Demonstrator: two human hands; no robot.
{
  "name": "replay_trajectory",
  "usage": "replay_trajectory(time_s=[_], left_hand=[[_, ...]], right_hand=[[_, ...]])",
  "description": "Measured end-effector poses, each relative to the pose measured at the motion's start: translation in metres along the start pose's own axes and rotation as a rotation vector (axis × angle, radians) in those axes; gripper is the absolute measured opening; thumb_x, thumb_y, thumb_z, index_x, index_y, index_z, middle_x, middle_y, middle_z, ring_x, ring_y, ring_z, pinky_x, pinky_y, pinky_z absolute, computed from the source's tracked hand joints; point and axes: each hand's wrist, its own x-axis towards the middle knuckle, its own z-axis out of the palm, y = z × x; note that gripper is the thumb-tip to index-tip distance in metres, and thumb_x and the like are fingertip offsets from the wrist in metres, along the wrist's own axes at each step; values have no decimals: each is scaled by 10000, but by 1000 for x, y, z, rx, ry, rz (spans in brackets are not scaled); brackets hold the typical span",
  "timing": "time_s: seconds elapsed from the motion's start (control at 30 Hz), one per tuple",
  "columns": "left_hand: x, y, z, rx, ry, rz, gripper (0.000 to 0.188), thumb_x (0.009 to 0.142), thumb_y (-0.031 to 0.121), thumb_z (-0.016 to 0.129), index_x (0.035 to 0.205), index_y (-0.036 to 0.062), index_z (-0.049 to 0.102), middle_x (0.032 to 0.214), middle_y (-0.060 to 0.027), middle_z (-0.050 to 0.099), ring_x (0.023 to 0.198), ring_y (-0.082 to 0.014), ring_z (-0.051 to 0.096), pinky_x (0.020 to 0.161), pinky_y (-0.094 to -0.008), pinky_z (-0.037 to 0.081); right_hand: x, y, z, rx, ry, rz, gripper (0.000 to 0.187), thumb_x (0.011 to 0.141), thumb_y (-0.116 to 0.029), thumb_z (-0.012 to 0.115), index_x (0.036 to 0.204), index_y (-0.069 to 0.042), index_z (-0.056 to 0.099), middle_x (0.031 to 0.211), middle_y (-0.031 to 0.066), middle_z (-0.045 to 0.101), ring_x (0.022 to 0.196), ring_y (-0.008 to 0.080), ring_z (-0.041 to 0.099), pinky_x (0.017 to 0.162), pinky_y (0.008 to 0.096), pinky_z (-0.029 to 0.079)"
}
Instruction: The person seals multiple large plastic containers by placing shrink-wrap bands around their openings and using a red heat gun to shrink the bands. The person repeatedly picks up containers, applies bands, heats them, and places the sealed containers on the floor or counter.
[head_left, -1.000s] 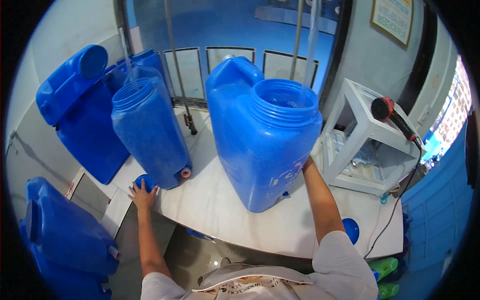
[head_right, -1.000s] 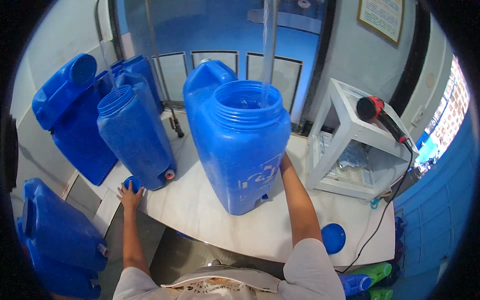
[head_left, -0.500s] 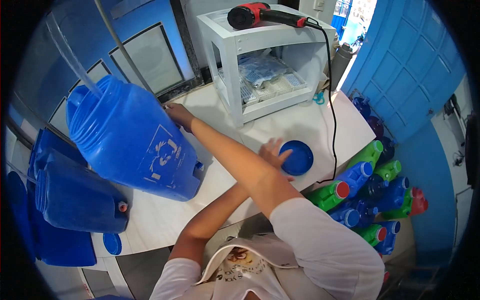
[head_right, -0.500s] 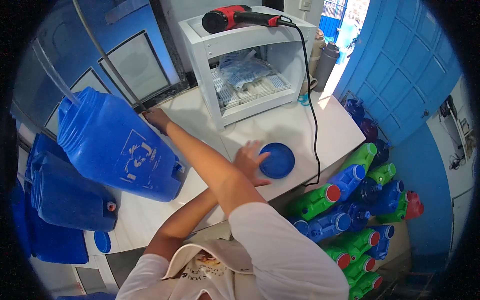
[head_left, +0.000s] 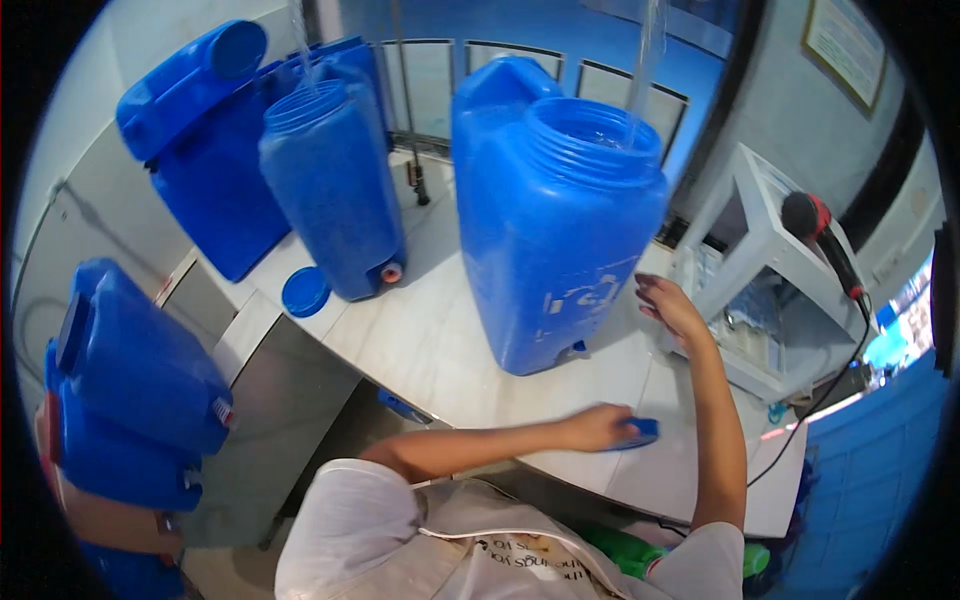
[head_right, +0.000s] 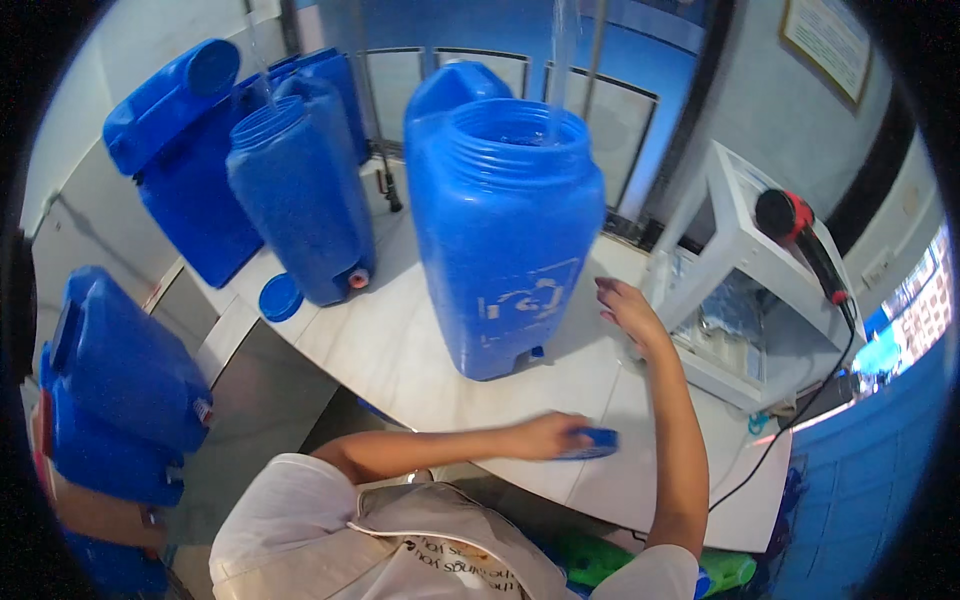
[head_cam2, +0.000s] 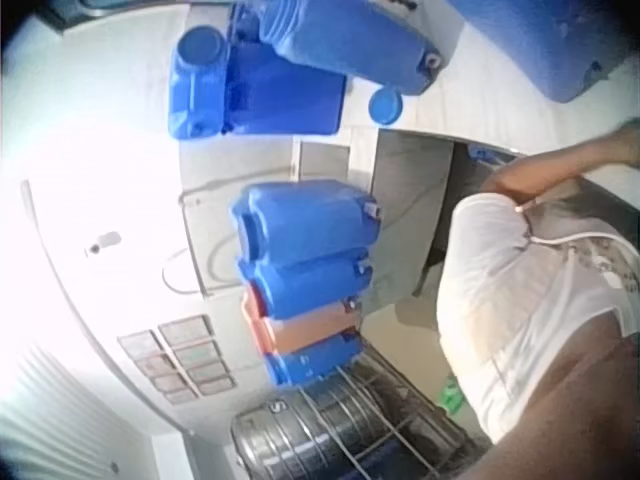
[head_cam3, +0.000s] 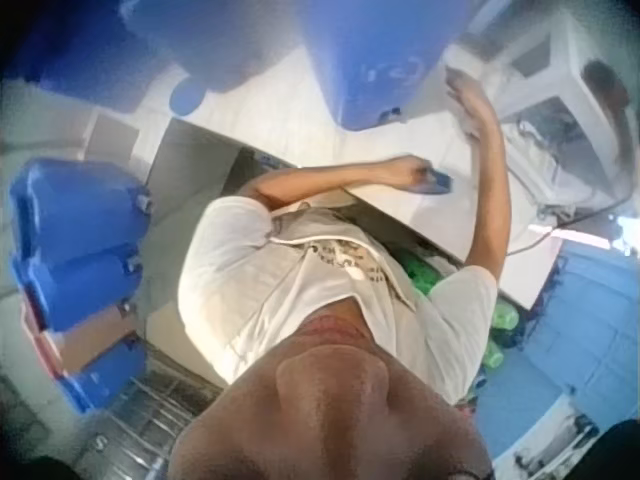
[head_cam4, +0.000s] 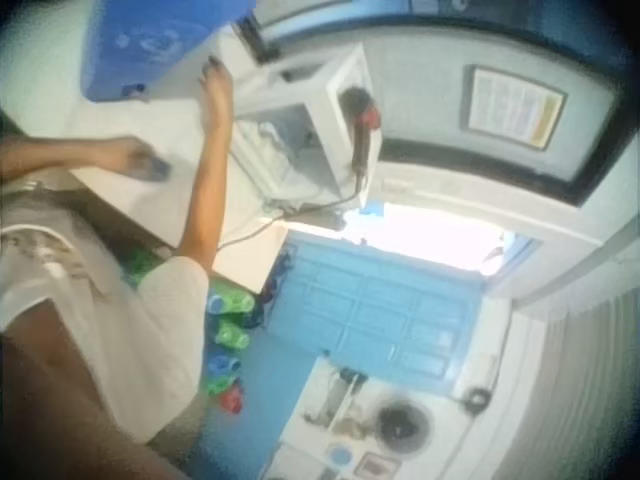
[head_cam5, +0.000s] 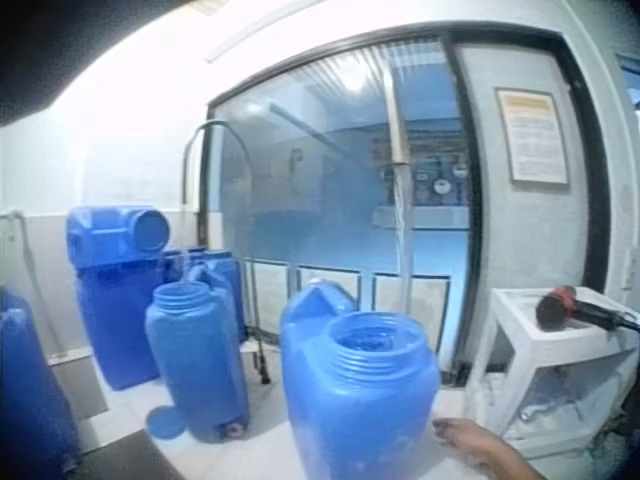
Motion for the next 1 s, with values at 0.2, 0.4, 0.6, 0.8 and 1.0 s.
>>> replay_trajectory(time_s=[0.2, 0.4, 0.6, 0.8, 1.0], left_hand=[[-238, -10, -159, -576, 793, -498, 338, 823, 298, 540, 1056, 53, 542, 899, -37, 570, 788, -124, 518, 697, -283, 424], [-362, 3, -125, -418, 1396, -524, 306, 796, 133, 598, 1054, -8, 513, 928, -86, 590, 846, -154, 559, 763, -297, 452], [-425, 30, -85, 118, 1140, -768, 322, 782, 84, 574, 1084, 37, 476, 913, -198, 590, 846, -326, 580, 743, -375, 443], [-499, 5, -43, 289, 1581, -1022, 339, 755, 141, 496, 1084, 68, 527, 743, -193, 585, 720, -342, 582, 680, -401, 448], [-530, -41, -57, 175, 1918, -989, 558, 753, 135, 470, 1309, 143, 426, 653, -191, 552, 604, -312, 563, 625, -399, 435]], right_hand=[[-8, 0, 22, -108, -55, 8, 364, 896, -246, 470, 1191, -40, 520, 1077, 70, 564, 976, 140, 535, 818, 270, 438], [-60, -2, 96, -424, -647, 310, 240, 884, -193, 530, 1040, -16, 572, 855, 51, 599, 757, 113, 564, 664, 254, 479], [-63, -36, 261, -409, -1024, -209, 294, 889, -184, 536, 1111, 6, 564, 901, 83, 643, 807, 119, 585, 740, 246, 458], [-72, -67, 476, -182, -1068, -727, 261, 878, -168, 525, 1060, 8, 589, 983, 130, 611, 885, 189, 586, 781, 253, 442], [-85, -51, 639, -101, -887, -1093, 326, 899, -189, 460, 1138, 25, 521, 1130, 208, 526, 1036, 369, 515, 907, 398, 398]])
